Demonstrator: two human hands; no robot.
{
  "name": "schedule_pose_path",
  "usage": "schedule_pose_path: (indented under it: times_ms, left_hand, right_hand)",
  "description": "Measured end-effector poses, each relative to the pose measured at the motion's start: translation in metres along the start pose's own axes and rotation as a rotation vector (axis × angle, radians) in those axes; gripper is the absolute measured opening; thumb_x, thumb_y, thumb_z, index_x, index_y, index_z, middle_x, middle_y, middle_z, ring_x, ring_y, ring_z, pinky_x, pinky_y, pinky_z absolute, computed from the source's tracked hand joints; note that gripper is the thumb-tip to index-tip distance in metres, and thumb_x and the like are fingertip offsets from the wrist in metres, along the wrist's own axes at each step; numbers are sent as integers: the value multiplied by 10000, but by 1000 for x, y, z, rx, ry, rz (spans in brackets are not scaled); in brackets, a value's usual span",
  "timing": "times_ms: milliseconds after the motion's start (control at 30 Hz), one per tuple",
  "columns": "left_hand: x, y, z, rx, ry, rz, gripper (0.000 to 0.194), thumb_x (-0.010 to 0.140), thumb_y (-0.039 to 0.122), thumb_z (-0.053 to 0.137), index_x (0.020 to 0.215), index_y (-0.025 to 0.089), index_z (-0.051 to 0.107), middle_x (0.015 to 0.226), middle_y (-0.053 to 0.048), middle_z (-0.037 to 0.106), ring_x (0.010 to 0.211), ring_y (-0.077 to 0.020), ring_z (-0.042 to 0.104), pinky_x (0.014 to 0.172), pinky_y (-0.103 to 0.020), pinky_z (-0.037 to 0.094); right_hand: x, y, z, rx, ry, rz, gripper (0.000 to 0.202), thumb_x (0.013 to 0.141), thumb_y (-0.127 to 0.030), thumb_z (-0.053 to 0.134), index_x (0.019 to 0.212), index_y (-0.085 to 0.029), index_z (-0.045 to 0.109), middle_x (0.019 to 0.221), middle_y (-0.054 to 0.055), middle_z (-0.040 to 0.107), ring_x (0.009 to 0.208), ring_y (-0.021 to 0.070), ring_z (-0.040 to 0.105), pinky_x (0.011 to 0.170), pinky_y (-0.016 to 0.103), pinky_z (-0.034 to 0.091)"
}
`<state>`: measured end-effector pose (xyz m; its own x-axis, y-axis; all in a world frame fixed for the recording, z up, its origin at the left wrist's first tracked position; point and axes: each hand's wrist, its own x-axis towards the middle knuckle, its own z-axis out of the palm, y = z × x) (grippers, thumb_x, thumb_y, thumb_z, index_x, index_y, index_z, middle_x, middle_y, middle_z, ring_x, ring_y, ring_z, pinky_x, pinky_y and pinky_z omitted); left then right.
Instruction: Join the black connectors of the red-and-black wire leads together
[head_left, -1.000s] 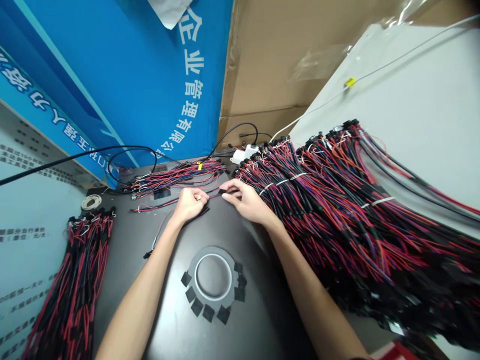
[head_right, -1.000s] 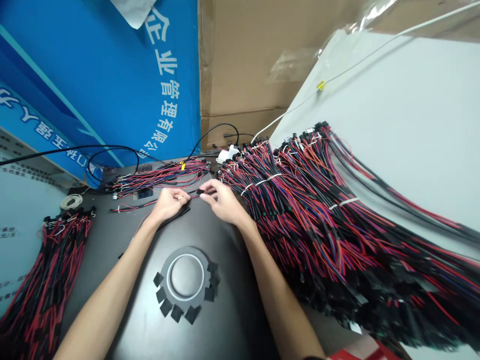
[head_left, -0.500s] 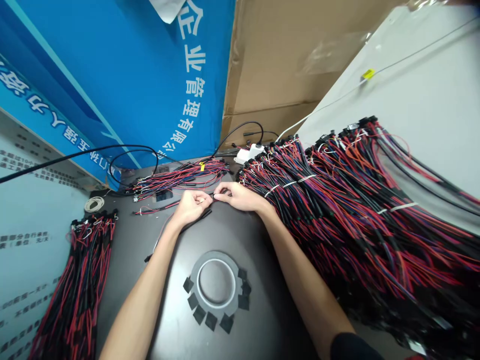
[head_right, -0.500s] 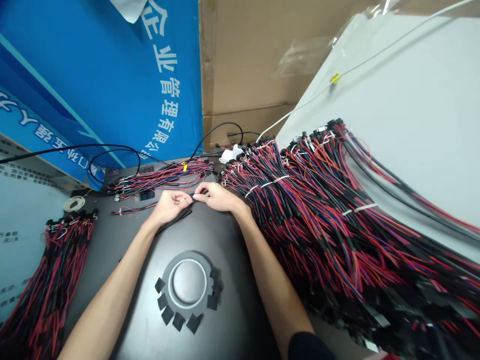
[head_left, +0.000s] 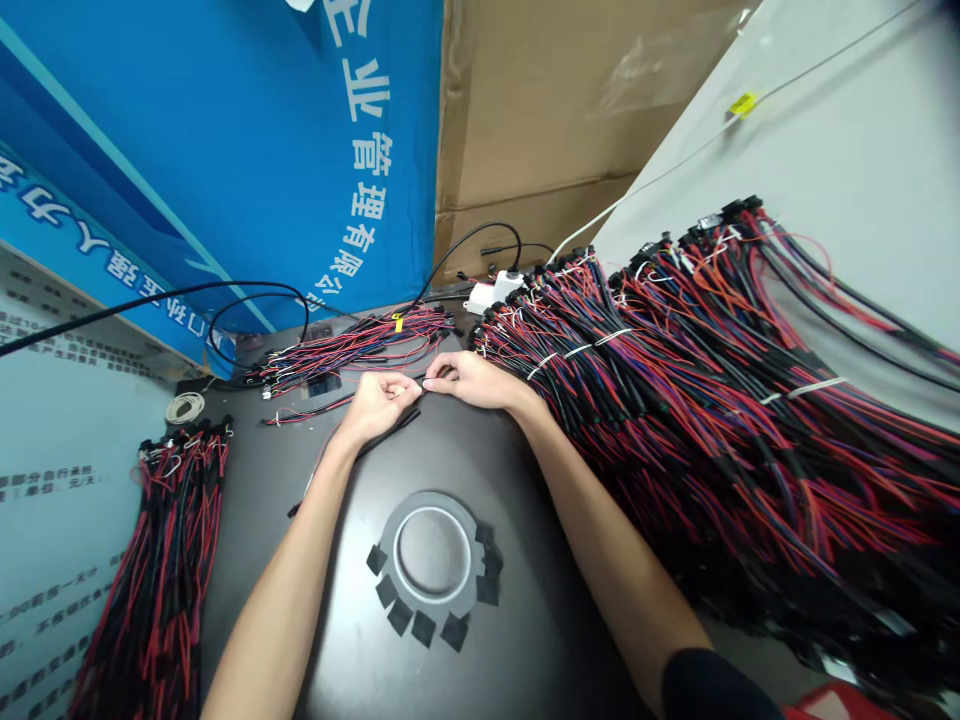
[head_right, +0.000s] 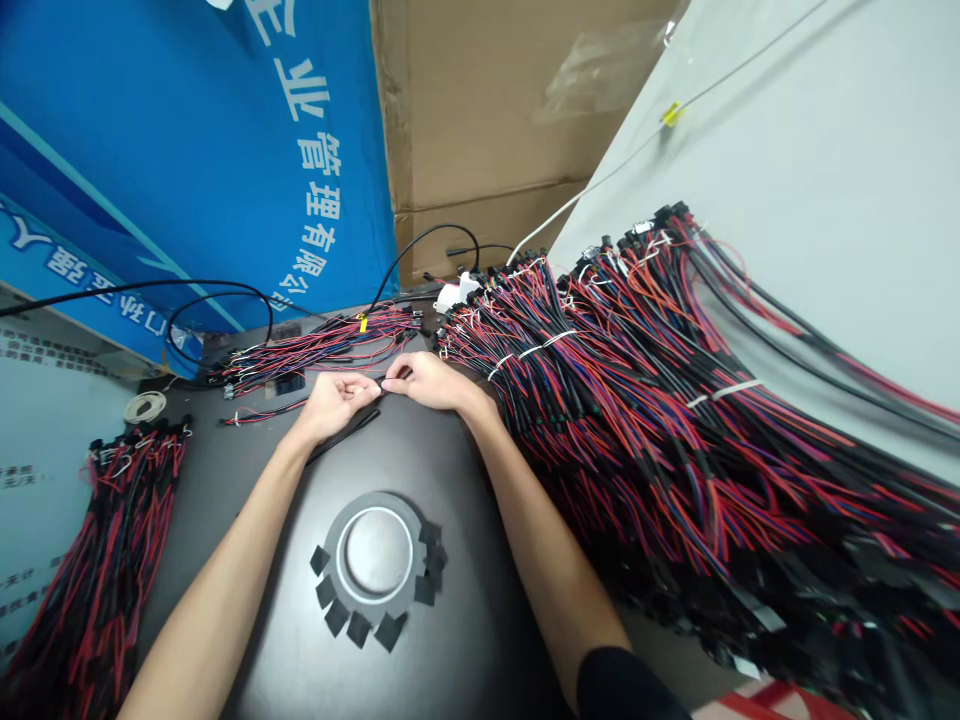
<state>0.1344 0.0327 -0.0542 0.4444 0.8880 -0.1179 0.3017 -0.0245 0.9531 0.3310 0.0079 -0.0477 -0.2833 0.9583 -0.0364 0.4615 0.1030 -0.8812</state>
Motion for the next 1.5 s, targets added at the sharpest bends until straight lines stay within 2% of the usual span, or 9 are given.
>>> schedule_pose_path:
  times_ms: [300, 733, 1000, 1100, 1167, 1233, 1333, 1500]
  left_hand:
    - [-1, 3, 0, 10, -11, -14, 306, 607, 413, 749, 677, 119, 703, 624, -34, 641, 551, -112, 511, 546, -236, 398]
    - [-1, 4, 0, -1, -12, -1, 319, 604, 428, 751, 668, 119, 702, 605, -27, 636, 539, -103, 484, 540, -235, 380]
    - [1, -2, 0, -5, 24, 5, 306, 612, 416, 742, 666, 117, 710, 609, -33, 643, 544, -103, 493, 540, -228, 377]
    - [2, -5, 0, -19, 27, 6, 296, 612, 403, 742, 680, 116, 717, 634, -44, 662, 560, -110, 512, 552, -232, 388]
    - [3, -6, 0, -30, 33, 11, 292, 610, 396, 749, 682, 115, 718, 656, -54, 677, 577, -118, 529, 565, -237, 401]
    - [3, -6, 0, -30, 47, 15, 288, 607, 393, 753, 673, 115, 716, 649, -55, 674, 576, -119, 529, 566, -239, 402]
    - [3, -7, 0, -28, 56, 5, 293, 598, 397, 756, 666, 115, 714, 615, -43, 650, 554, -112, 513, 555, -239, 389]
    - [4, -10, -1, -45, 56, 12, 295, 599, 398, 770, 676, 118, 722, 629, -46, 658, 575, -121, 536, 564, -240, 402]
  right_hand:
    - [0, -3, 1, 12, -5, 22, 152, 843, -271, 634, 876, -127, 670, 881, 50, 702, 767, 119, 616, 775, 243, 478]
    - [-2, 2, 6, 31, 41, -69, 175, 838, -311, 616, 862, -138, 634, 839, 44, 674, 736, 120, 596, 748, 252, 485]
    - [-4, 6, 19, 13, 189, -116, 158, 830, -302, 620, 859, -147, 635, 847, 51, 686, 771, 140, 616, 756, 267, 487]
    - [-5, 7, 20, 49, 200, -103, 163, 834, -304, 626, 855, -143, 641, 856, 59, 696, 775, 141, 633, 758, 261, 492]
    - [-5, 7, 19, 95, 180, -101, 210, 889, -329, 565, 933, -139, 643, 864, 63, 702, 778, 138, 652, 769, 259, 501]
    - [-6, 7, 16, 110, 180, -100, 293, 957, -343, 458, 1092, -138, 616, 847, 56, 702, 778, 134, 664, 789, 261, 506]
    - [-8, 6, 9, 41, 204, -85, 359, 1000, -328, 362, 1227, -135, 563, 838, 54, 712, 813, 137, 673, 833, 270, 497]
    - [-10, 1, 3, -118, 128, -85, 327, 982, -345, 428, 1010, -136, 678, 909, 74, 732, 841, 153, 672, 801, 257, 476]
